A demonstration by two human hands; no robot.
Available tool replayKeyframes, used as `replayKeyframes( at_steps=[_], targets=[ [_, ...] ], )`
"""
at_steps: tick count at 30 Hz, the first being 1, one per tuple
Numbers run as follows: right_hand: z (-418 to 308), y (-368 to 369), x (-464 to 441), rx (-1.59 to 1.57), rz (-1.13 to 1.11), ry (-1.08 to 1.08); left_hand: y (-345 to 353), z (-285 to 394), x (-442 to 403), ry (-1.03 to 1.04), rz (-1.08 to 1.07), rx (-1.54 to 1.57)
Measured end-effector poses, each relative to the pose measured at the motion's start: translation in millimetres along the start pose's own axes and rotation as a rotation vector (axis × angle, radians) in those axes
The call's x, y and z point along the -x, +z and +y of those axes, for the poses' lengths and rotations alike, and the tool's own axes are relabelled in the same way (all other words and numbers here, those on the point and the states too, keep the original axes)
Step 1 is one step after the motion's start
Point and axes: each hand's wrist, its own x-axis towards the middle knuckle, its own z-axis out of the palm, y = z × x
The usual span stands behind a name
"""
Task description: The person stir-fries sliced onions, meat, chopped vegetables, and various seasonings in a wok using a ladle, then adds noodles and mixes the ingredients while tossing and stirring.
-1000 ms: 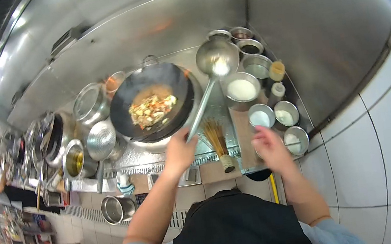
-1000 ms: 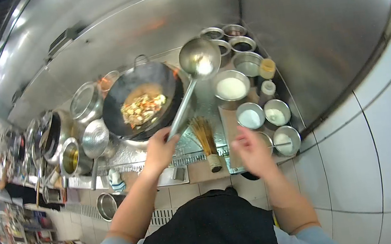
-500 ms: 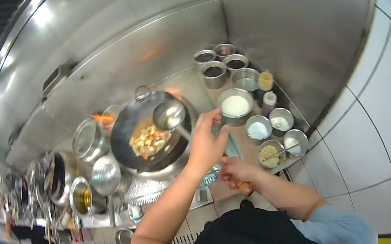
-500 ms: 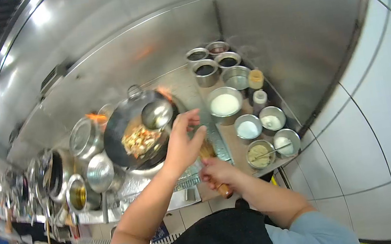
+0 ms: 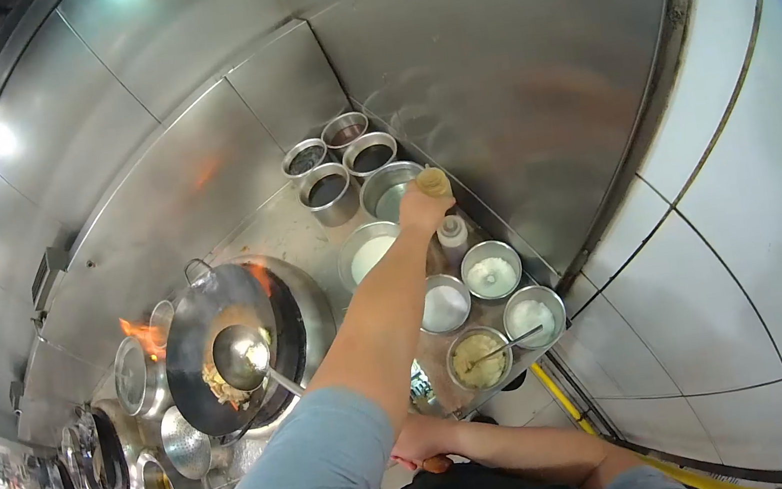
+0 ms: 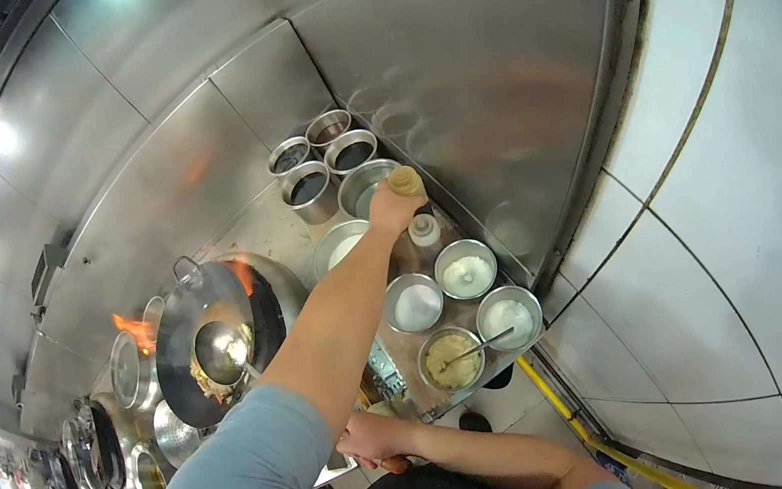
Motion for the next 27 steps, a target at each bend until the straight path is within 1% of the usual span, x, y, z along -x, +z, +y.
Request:
replayKeyframes(
  at_steps=[2,4,5,7,8,9,10,11,12,13,14,15,16,17,18,19,20,21,22,23,24,26,27],
  targets=[
    [6.9,-4.6,-3.3,-0.022,0.005,-0.032,-6.8,9.4,1.1,-0.042,0.039,-0.048],
    [1.1,-9.3,-6.9,-0.038,0.021,-0.014,-28.1,17.7,3.8,-0.076,0.108,0.098],
    [-3.9,-10.7,-10.6,-0.042,0.013,0.002,-43.3,19.9,4.4,-0.090,0.130,0.092],
    [-12.8,-13.6,-19.6,-0.047,0.033,0.061,-84.3,19.5,6.9,0.124,0.261,0.258],
    [-19.1,-12.9,-23.1,-0.049,0.041,0.084,-117.9,26.0,19.9,0.211,0.276,0.393],
    [-25.2,-12.1,-26.5,-0.051,0.048,0.107,-159.9,37.8,39.1,0.186,0.287,0.435],
    [-27.9,-12.5,-31.4,-0.039,0.042,0.098,-212.0,51.2,63.2,0.210,0.216,0.467],
    [-30.7,-13.0,-36.3,-0.027,0.036,0.088,-263.1,70.7,97.9,0.194,0.280,0.378],
    [-30.3,-12.2,-41.1,-0.034,0.029,0.087,-308.5,78.6,127.4,0.230,0.319,0.363],
    [-29.9,-11.6,-46.0,-0.040,0.021,0.087,-348.4,64.6,143.3,0.216,0.418,0.372],
    [-29.5,-11.2,-51.1,-0.047,0.014,0.086,-384.8,54.6,163.1,0.301,0.474,0.445],
    [-32.7,-11.5,-55.4,-0.053,0.013,0.083,-414.8,35.5,180.7,0.363,0.626,0.510],
    [-36.2,-10.0,-59.1,-0.050,0.004,0.084,-426.2,30.9,209.0,0.331,0.765,0.651],
    [-39.8,-8.5,-62.9,-0.046,-0.006,0.084,-435.6,4.0,231.2,0.273,0.750,0.727],
    [-44.6,-5.1,-64.6,-0.085,0.008,0.113,-434.6,-22.0,252.0,0.113,0.740,0.882],
    [-47.9,-2.1,-68.2,-0.099,0.013,0.124,-441.3,-52.5,274.7,0.017,0.738,0.878],
    [-51.3,0.7,-71.9,-0.113,0.018,0.134,-447.6,-88.9,292.4,-0.106,0.683,0.827],
    [-51.4,4.2,-74.9,-0.076,0.025,0.127,-446.5,-115.5,308.0,-0.151,0.726,0.610],
    [-52.3,8.9,-78.1,-0.042,0.031,0.124,-449.8,-157.6,318.3,-0.183,0.705,0.263],
    [-56.1,15.4,-80.6,0.021,0.043,0.124,-451.8,-177.7,330.6,-0.328,0.623,-0.128],
    [-58.0,21.7,-85.0,0.034,0.034,0.128,-448.1,-166.1,338.5,-0.503,0.473,-0.527],
    [-60.3,37.2,-92.3,0.021,0.075,0.124,-444.0,-185.8,341.2,-0.594,0.150,-0.795],
    [-70.2,47.6,-92.5,0.056,0.099,0.151,-440.1,-197.7,341.7,-0.602,0.160,-0.784]
  ],
)
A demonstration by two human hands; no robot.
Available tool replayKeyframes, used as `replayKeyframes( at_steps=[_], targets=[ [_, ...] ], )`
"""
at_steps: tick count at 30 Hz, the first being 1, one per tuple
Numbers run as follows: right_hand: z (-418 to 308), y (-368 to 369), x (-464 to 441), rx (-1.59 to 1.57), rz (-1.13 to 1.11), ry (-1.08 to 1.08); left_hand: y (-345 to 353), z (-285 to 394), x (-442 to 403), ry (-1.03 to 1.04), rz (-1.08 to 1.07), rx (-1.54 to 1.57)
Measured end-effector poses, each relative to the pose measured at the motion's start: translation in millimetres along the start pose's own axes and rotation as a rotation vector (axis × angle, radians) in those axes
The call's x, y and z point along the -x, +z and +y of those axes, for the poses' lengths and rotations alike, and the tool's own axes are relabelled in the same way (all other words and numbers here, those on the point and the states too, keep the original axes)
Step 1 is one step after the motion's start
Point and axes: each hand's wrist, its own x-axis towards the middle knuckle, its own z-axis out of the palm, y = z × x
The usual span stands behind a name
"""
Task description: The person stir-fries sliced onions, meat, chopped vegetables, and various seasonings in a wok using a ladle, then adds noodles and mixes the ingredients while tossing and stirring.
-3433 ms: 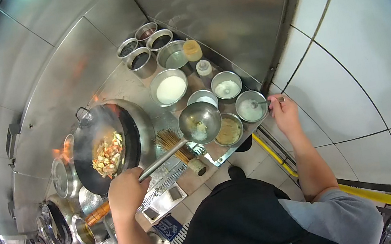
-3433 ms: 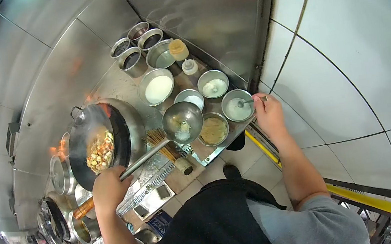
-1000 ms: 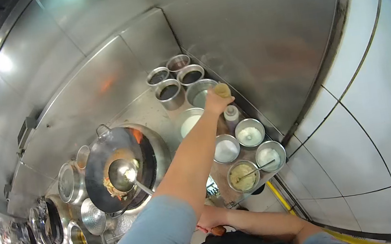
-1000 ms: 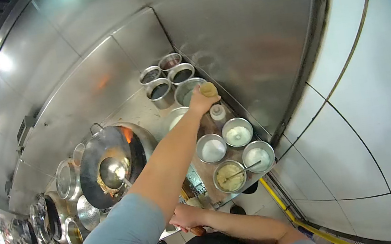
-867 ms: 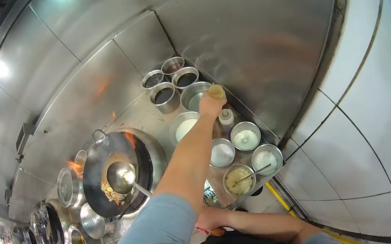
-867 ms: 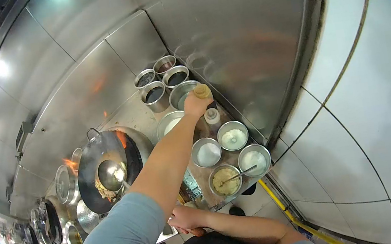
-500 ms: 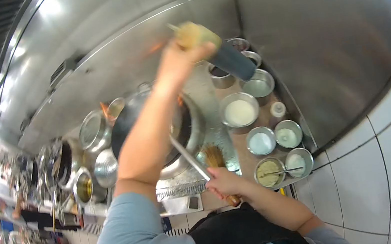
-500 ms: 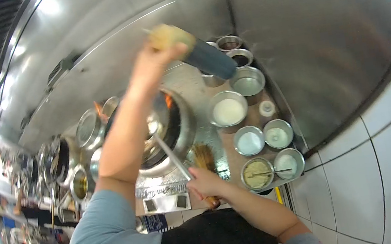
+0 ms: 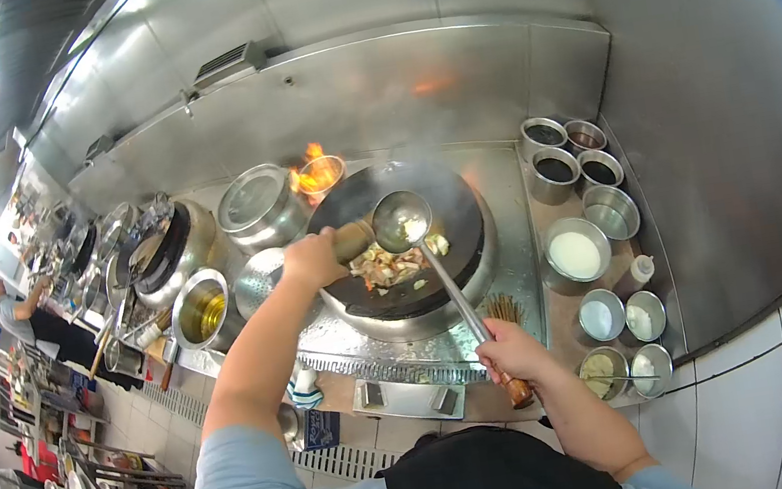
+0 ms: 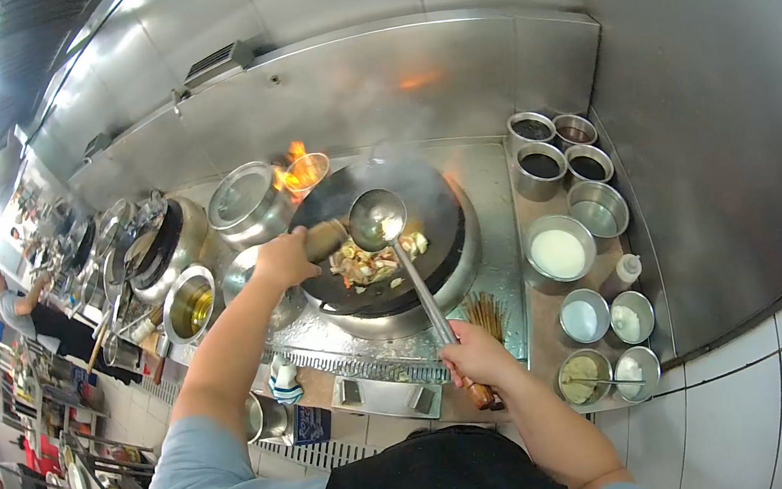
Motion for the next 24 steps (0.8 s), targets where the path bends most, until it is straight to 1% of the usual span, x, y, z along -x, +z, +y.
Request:
replayKeyframes(
  at_steps=[2,4,6,9,11,17,24],
  targets=[
    [-2.2,14.8,-4.0,-0.020,-0.002,0.014,19.6,-8.6,-9.3,0.126,-0.016,-0.263],
    [-1.1,25.3,-5.1,-0.038,0.014,0.030,28.1,-17.5,-16.2,0.147,0.010,-0.262],
    [3.4,37.8,-6.4,-0.091,0.029,-0.003,36.1,-26.4,-22.5,0.174,0.032,-0.268],
    [3.8,53.8,-5.2,-0.044,0.074,-0.024,39.4,-35.2,-23.2,0.226,0.083,-0.259],
    [4.4,62.7,-5.7,-0.033,0.113,-0.009,28.7,-35.5,-14.6,0.251,0.035,-0.253],
    [6.7,79.7,-10.7,-0.042,0.189,0.004,25.3,-53.9,-6.9,0.291,0.064,-0.213],
    [12.0,90.3,-25.7,-0.070,0.205,-0.029,22.0,-75.5,-3.1,0.295,0.058,-0.180]
  ],
)
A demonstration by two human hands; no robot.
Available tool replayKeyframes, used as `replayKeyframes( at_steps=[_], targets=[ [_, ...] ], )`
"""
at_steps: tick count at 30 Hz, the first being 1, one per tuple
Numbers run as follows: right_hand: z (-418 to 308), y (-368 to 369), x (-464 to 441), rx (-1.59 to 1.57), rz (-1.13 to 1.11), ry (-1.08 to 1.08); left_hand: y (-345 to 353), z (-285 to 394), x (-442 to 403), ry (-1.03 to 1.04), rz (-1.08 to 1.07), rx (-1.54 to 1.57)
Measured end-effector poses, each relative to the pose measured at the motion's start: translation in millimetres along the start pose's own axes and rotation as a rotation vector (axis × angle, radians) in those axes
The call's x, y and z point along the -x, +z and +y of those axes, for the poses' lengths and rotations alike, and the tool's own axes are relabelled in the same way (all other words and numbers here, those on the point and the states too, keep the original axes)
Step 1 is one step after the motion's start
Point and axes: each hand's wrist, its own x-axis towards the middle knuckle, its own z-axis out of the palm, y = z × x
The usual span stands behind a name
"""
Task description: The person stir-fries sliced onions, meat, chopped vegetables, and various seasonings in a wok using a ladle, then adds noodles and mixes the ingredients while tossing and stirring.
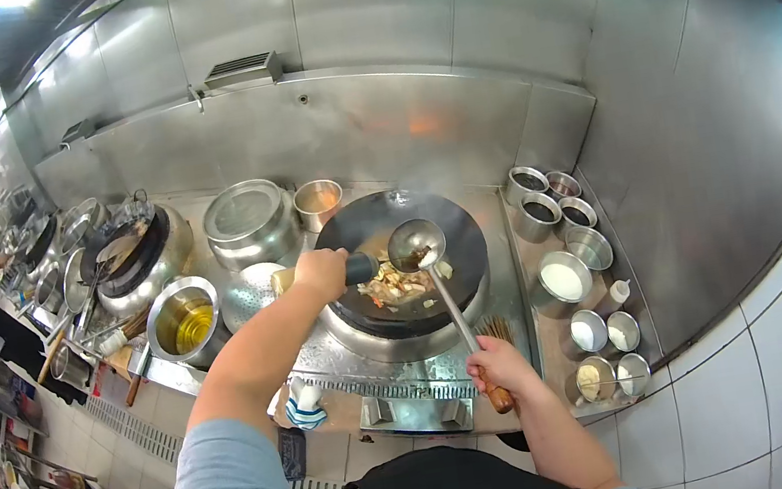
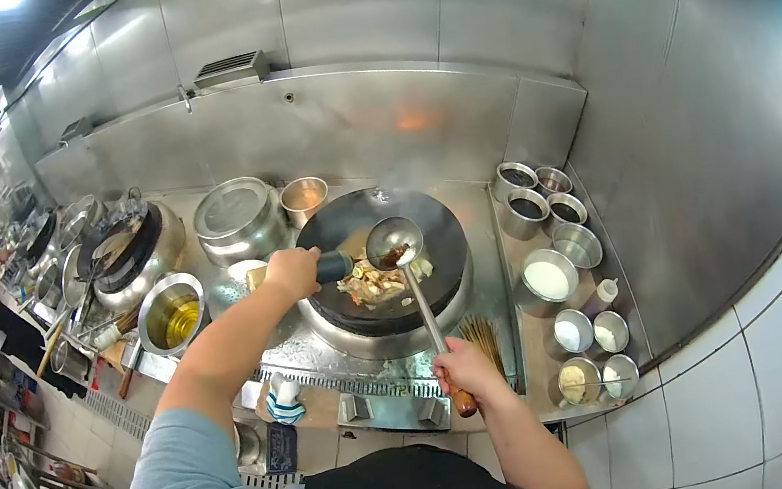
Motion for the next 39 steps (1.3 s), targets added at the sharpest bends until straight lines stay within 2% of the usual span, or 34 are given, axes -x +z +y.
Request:
replayKeyframes(
  at_steps=[3,6,8,9,10,11,13,14,15,16,17,18,19,21,22,23,25,26,28,29,30,31,32,34,36,39],
  targets=[
    [-13.9,5.6,-1.5,-0.037,0.017,0.041,0.4,-8.9,5.0,0.022,0.004,0.012],
    [-18.1,-9.7,-27.8,0.216,0.081,0.024,0.4,-21.2,10.5,-0.057,-0.042,0.146],
    [-3.7,-27.8,-58.3,0.336,0.110,-0.005,12.0,-30.5,8.6,-0.151,0.074,0.726],
    [-4.1,-28.8,-66.3,0.701,0.292,-0.143,13.4,-30.5,7.7,-0.145,0.065,0.724],
    [-2.4,-30.6,-71.8,1.066,0.471,-0.283,14.8,-29.6,6.9,-0.136,0.161,0.897],
    [4.7,-28.6,-76.0,1.059,0.471,-0.269,17.3,-27.5,7.1,-0.129,0.253,1.069],
    [-1.6,-8.2,-73.2,1.097,0.486,-0.005,-10.3,-15.2,20.2,-0.141,0.235,1.149],
    [16.1,-22.3,-83.5,1.099,0.392,-0.201,-19.5,-10.7,22.6,-0.132,0.273,1.175],
    [0.9,-20.7,-73.4,1.098,0.388,-0.199,-22.8,-7.3,21.4,-0.126,0.311,1.199],
    [-26.8,-15.4,-52.9,0.912,0.292,-0.065,-21.1,-4.5,17.2,-0.080,0.408,1.209],
    [-41.6,-14.6,-43.7,0.717,0.196,0.068,-27.4,0.4,16.2,-0.086,0.395,1.202],
    [-30.5,-30.0,-55.5,0.784,0.236,-0.079,-39.8,7.4,18.2,-0.107,0.407,1.233],
    [-19.9,-38.1,-66.9,1.054,0.403,-0.365,-48.6,14.6,16.5,-0.120,0.421,1.261],
    [-25.0,-44.0,-76.1,1.228,0.441,-0.067,-56.8,34.0,3.5,-0.087,0.431,1.274],
    [-22.3,-41.7,-74.3,1.198,0.453,-0.060,-73.5,51.2,2.0,-0.070,0.428,1.349],
    [-20.2,-40.5,-73.4,1.071,0.395,0.025,-85.8,68.5,-3.8,-0.052,0.426,1.425],
    [-10.8,-39.7,-68.9,0.922,0.231,0.025,-95.3,103.3,-28.9,0.004,0.456,1.400],
    [15.6,-46.2,-83.2,0.639,0.095,-0.086,-106.0,125.3,-39.1,0.043,0.448,1.418],
    [18.9,-63.6,-86.5,-0.330,-0.218,0.124,-127.4,183.4,-58.0,0.134,0.418,1.544],
    [23.8,-71.9,-89.6,-0.696,-0.293,0.198,-135.9,215.0,-66.3,0.181,0.371,1.541],
    [13.1,-76.1,-77.1,-0.760,-0.297,0.242,-144.1,245.5,-75.7,0.168,0.288,1.626],
    [15.6,-72.9,-75.5,-0.540,-0.231,0.134,-149.9,273.5,-86.9,0.147,0.204,1.704],
    [18.4,-69.5,-73.7,-0.310,-0.148,0.047,-128.8,296.6,-118.2,0.182,0.221,1.663],
    [23.1,-93.9,-75.2,-0.144,-0.237,-0.039,-126.5,359.7,-137.5,0.248,0.190,1.635],
    [29.1,-117.2,-77.8,0.067,-0.232,-0.086,-115.7,420.9,-161.8,0.371,0.166,1.657],
    [22.3,-139.6,-53.7,0.480,-0.089,-0.306,-89.3,503.7,-191.8,0.397,0.142,1.655]
  ],
)
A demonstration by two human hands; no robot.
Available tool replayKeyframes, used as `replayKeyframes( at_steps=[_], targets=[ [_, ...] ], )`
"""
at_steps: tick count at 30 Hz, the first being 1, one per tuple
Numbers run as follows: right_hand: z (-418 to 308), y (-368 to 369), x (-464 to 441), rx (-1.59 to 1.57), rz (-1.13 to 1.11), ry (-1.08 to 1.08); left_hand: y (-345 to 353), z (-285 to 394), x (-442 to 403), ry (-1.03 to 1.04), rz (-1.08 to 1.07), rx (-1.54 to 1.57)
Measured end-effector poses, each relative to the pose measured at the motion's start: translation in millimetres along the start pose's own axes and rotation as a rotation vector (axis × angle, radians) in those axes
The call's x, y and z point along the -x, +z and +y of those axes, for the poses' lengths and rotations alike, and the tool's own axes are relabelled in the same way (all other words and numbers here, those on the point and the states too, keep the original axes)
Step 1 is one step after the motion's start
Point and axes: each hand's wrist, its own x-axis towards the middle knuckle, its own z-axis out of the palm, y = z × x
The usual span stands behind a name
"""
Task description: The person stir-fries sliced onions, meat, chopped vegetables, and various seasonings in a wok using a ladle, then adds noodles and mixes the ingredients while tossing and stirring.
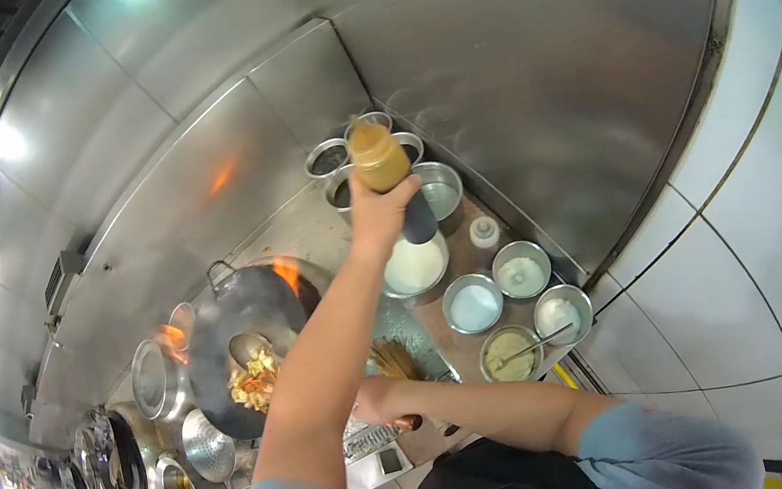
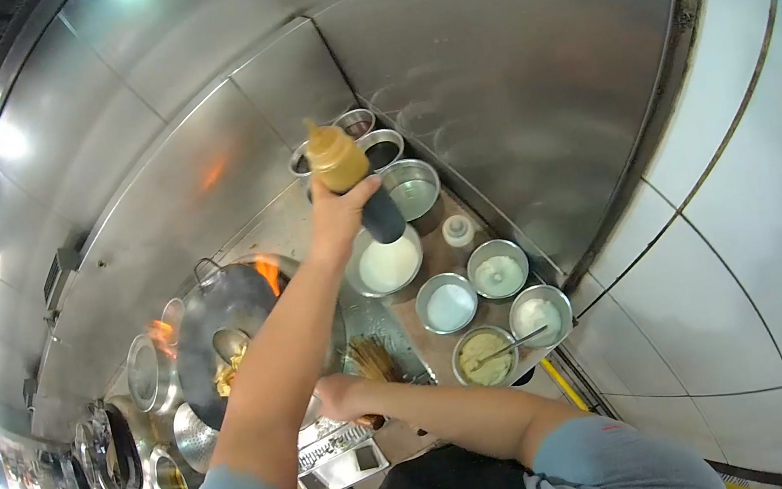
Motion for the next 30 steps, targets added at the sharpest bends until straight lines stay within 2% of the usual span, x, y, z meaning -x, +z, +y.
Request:
replayKeyframes(
  at_steps=[2,4,5,8,10,12,13,14,16,18,19,20,21,22,23,24,26,27,30],
  targets=[
    [32.9,16.3,-8.3,0.156,-0.005,-0.248,40.1,-29.2,-12.2,0.025,-0.029,-0.035],
    [42.8,14.5,2.0,-0.014,-0.069,-0.134,69.2,-53.4,-21.0,0.052,-0.030,-0.108],
    [46.4,11.2,10.5,0.023,-0.026,-0.251,81.1,-64.7,-23.2,0.017,-0.048,-0.096],
    [3.4,-33.5,53.3,0.023,-0.092,-0.067,105.1,-78.9,-19.8,-0.073,-0.074,-0.017],
    [32.4,-16.2,44.9,0.124,0.046,-0.349,111.8,-108.6,-21.9,-0.155,-0.197,0.030],
    [35.0,-29.2,56.1,0.088,0.056,-0.399,114.5,-127.4,-21.4,-0.157,-0.232,0.030],
    [32.8,-35.8,62.2,0.055,0.070,-0.449,113.0,-128.6,-19.4,-0.197,-0.275,-0.082],
    [37.0,-35.0,62.4,0.052,0.051,-0.454,109.8,-129.1,-17.2,-0.237,-0.314,-0.192],
    [37.9,-34.7,60.9,-0.091,0.091,-0.328,103.2,-133.0,-12.7,-0.215,-0.325,-0.237],
    [25.5,-54.2,65.0,0.055,0.096,-0.285,90.7,-130.9,-11.3,-0.187,-0.348,-0.423],
    [46.8,-42.0,54.3,-0.120,0.068,-0.234,84.6,-134.5,-14.6,-0.172,-0.442,-0.256],
    [60.9,-40.2,51.3,0.078,0.085,-0.238,79.9,-139.7,-14.3,-0.189,-0.404,-0.238],
    [75.3,-38.6,48.5,0.275,0.103,-0.242,71.8,-116.3,-10.2,-0.076,-0.342,-0.482],
    [64.6,-56.1,49.7,0.448,0.091,-0.262,63.7,-85.6,-3.9,-0.059,-0.298,-0.431],
    [53.0,-74.5,50.8,0.620,0.083,-0.285,50.4,-37.5,7.9,-0.129,-0.283,-0.435],
    [20.3,-94.3,55.2,0.420,-0.044,-0.207,41.8,-40.9,14.1,0.042,-0.168,-0.458],
    [-5.0,-105.1,42.0,0.750,-0.163,-0.193,11.8,4.6,45.5,0.143,-0.108,-0.381],
    [-1.0,-102.6,37.6,0.768,-0.188,-0.217,-4.4,36.5,69.8,0.129,-0.085,-0.334],
    [54.4,-78.2,-10.5,-0.327,-0.036,-0.365,-66.4,79.5,162.1,0.153,-0.018,-0.322]
  ],
)
